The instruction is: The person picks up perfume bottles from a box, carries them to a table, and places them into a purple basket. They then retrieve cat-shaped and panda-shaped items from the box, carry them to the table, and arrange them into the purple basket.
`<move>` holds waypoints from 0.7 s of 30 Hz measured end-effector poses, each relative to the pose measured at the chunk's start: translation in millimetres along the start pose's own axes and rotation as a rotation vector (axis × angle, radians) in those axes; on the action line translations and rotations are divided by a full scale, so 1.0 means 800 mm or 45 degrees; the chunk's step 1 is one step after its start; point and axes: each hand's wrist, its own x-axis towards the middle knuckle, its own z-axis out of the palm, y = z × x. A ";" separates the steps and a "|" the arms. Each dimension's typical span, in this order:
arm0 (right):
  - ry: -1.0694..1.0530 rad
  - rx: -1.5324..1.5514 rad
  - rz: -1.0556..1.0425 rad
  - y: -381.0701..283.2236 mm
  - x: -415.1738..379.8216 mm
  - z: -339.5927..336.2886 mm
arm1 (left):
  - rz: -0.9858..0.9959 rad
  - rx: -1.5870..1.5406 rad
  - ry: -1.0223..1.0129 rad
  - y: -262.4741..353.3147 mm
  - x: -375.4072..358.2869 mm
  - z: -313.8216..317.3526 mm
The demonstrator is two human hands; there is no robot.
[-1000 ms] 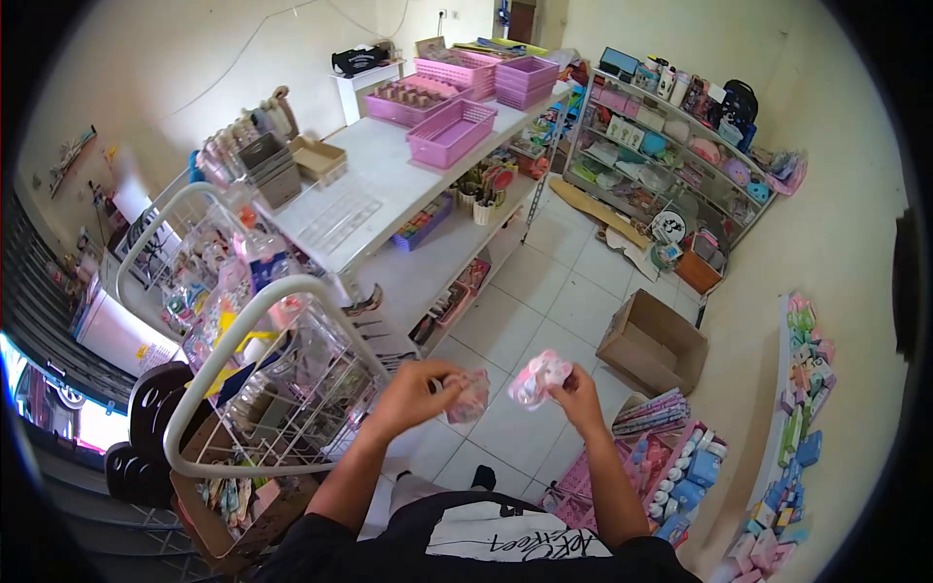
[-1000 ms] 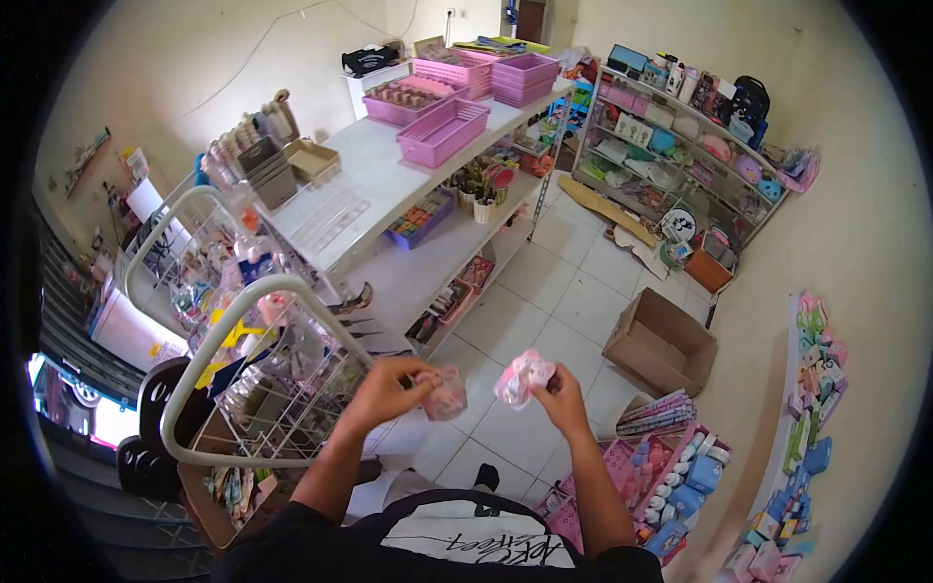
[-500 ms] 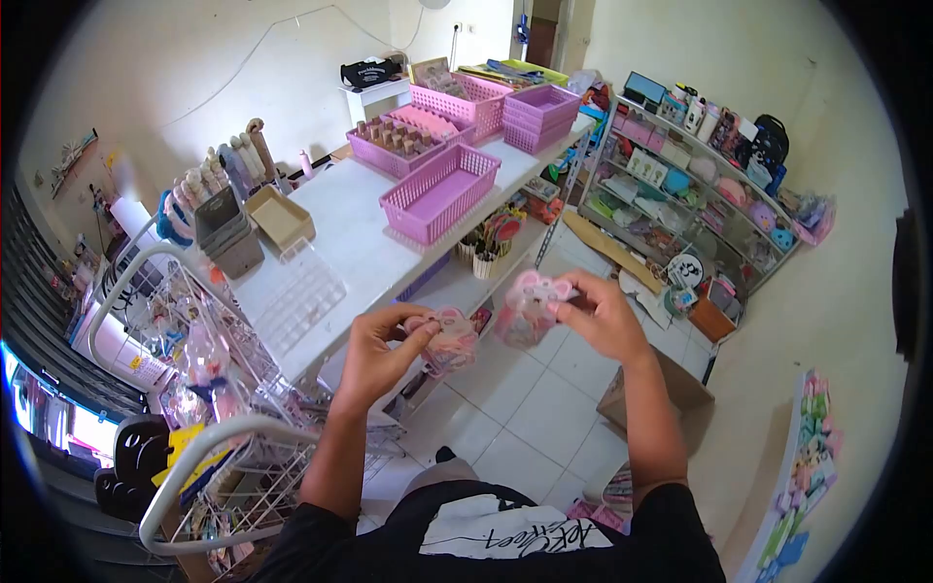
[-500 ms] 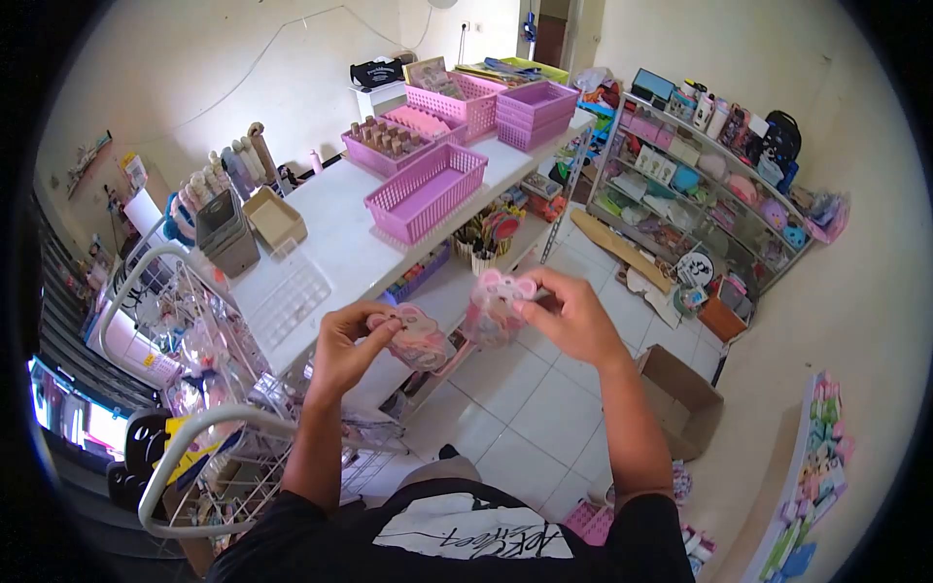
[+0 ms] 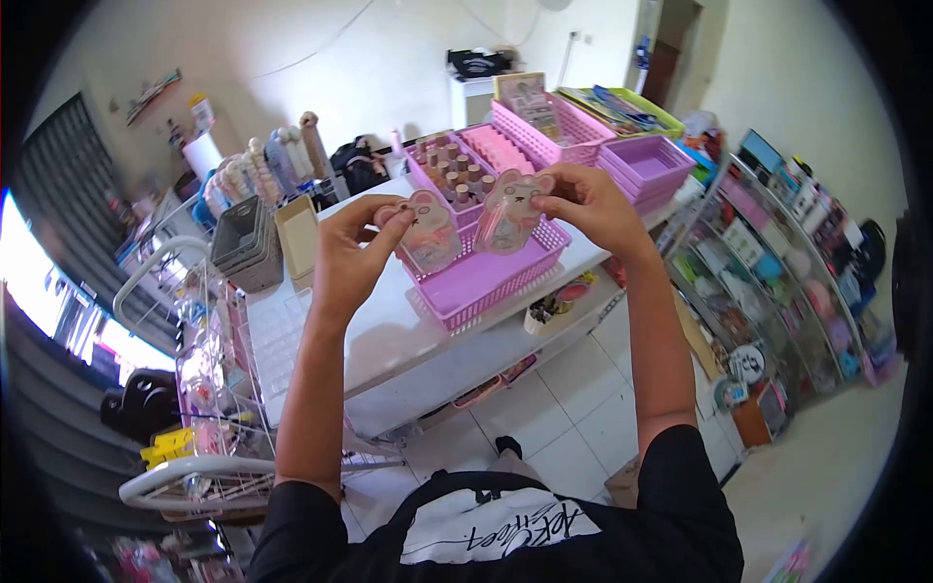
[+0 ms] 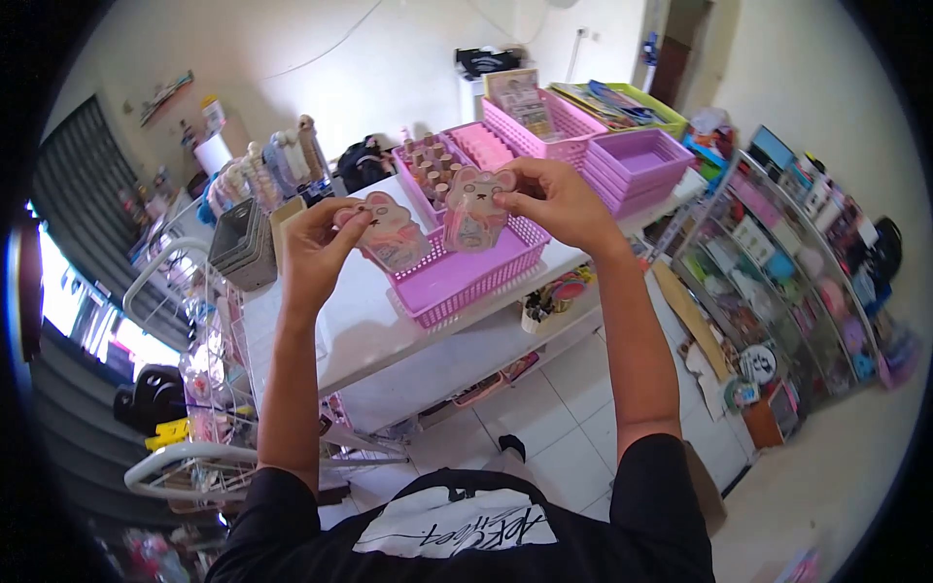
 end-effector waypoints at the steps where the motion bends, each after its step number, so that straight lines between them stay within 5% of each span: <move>1: -0.121 0.011 0.009 0.022 0.019 -0.002 | -0.051 0.082 -0.039 -0.014 0.005 0.005; 11: -0.667 -0.118 0.032 0.109 0.115 0.019 | -0.240 0.447 -0.023 -0.078 0.008 0.028; 21: -0.688 -0.287 -0.134 0.104 0.118 0.021 | -0.320 0.488 0.002 -0.065 -0.001 0.025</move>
